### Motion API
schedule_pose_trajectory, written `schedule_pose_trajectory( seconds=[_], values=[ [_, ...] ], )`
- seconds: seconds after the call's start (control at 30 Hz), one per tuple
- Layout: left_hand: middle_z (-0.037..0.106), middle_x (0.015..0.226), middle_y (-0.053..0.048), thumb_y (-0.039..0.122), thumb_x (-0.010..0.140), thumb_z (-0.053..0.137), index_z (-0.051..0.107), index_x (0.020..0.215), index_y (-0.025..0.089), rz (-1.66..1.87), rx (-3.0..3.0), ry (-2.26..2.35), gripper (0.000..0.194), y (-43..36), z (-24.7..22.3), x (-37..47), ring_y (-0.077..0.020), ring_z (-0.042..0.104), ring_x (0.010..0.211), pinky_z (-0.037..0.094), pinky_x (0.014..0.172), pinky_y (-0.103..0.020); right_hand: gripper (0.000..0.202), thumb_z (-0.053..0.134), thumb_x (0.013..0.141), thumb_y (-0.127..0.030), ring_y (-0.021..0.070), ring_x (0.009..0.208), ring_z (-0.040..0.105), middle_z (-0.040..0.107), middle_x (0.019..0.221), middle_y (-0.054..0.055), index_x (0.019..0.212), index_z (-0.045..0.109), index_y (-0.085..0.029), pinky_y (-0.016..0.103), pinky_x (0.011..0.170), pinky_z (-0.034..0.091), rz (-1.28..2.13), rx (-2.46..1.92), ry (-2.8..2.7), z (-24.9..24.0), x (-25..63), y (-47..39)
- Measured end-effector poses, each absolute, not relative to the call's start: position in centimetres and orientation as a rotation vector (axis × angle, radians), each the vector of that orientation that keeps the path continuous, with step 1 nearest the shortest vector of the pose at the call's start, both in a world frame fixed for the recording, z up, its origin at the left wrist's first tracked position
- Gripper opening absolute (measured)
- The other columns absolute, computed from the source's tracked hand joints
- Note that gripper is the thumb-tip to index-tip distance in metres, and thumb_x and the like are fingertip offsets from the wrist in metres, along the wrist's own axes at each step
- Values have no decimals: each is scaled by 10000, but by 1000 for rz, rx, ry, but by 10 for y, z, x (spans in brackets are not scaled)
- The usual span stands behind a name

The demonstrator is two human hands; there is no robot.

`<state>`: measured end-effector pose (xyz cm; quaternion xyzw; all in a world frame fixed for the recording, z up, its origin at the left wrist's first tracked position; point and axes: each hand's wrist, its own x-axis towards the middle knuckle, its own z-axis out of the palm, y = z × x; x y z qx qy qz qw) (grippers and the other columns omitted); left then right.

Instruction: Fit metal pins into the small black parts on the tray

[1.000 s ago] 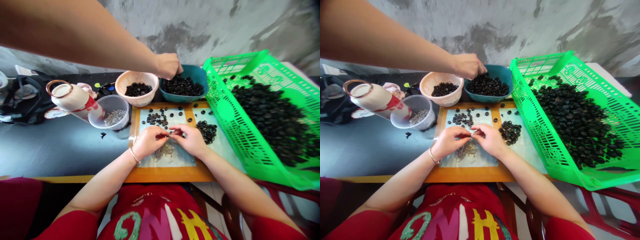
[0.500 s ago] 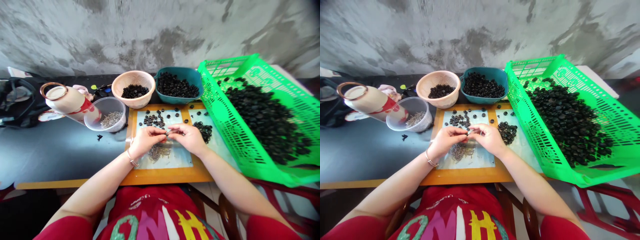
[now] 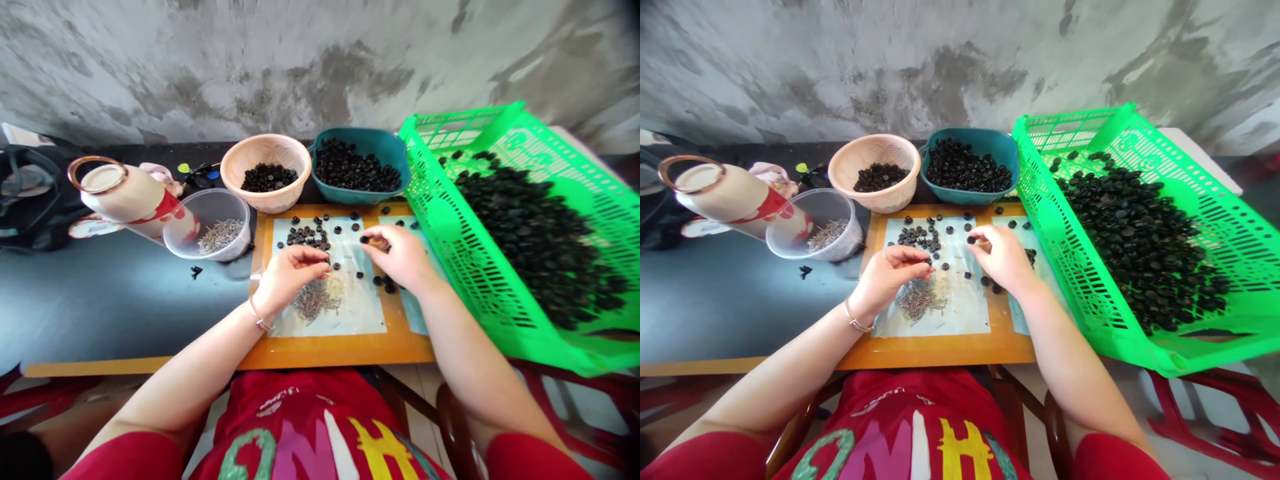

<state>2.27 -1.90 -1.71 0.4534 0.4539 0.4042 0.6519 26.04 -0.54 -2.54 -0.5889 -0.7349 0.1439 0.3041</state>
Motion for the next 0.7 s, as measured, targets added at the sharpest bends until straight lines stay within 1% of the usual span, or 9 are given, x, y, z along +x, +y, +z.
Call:
schedule_pose_trajectory(
  seconds=[0.03,0.1,0.17,0.23,0.33,0.4,0.53,0.6,0.7],
  values=[
    [745,786,-53,235,671,807,710,901,125,928,1066,1055,273,-20,-17,23,-159,717,717,599,743,-311,235,710,822,-256,208,726,635,716,898,64,1048,715,-194,371,722,520,496,-1515,-1928,-22,255,-10],
    [753,824,-61,238,682,800,722,911,132,952,1123,1087,265,-22,-16,23,-164,721,751,597,769,-311,248,693,832,-245,189,742,648,726,967,54,1077,722,-212,357,742,539,668,-1381,-1933,-15,244,-20],
    [756,844,-65,243,691,794,729,908,137,973,1167,1100,250,-24,-15,24,-172,723,771,598,779,-317,246,673,852,-252,185,805,660,718,1064,50,1091,726,-234,362,800,551,742,-1255,-1948,-12,236,-27],
    [757,860,-69,251,697,793,733,901,138,983,1195,1101,240,-26,-13,25,-178,722,787,600,788,-325,242,660,870,-263,181,845,661,705,1109,48,1103,723,-248,362,822,556,764,-1189,-1940,-12,232,-31],
    [757,872,-69,252,695,801,735,900,137,1000,1206,1080,245,-29,-11,26,-170,717,788,597,793,-313,302,693,856,-262,176,859,655,703,1073,44,1157,686,-242,349,813,559,786,-1159,-1852,-15,231,-34],
    [757,869,-65,241,688,807,736,897,138,1013,1207,1072,243,-30,-10,26,-158,712,771,595,778,-293,312,740,821,-266,177,844,650,705,1012,39,1125,675,-226,342,794,556,784,-1166,-1784,-16,230,-36],
    [759,855,-64,222,691,806,743,874,139,1020,1235,1089,210,-32,-8,27,-154,710,765,594,762,-275,178,756,807,-242,168,770,630,698,905,31,967,685,-207,326,733,543,669,-1185,-1817,-11,227,-41],
    [760,856,-65,222,697,802,748,870,143,1028,1268,1088,198,-33,-8,27,-157,710,774,594,757,-272,151,731,829,-220,175,791,635,700,905,33,973,687,-212,327,729,540,616,-1130,-1877,-8,226,-41],
    [759,853,-65,223,707,796,755,866,145,1042,1332,1079,182,-34,-9,27,-157,705,774,590,739,-263,161,705,854,-204,194,874,649,710,944,38,1013,687,-225,353,784,539,548,-1037,-1932,-7,226,-41]
  ],
)
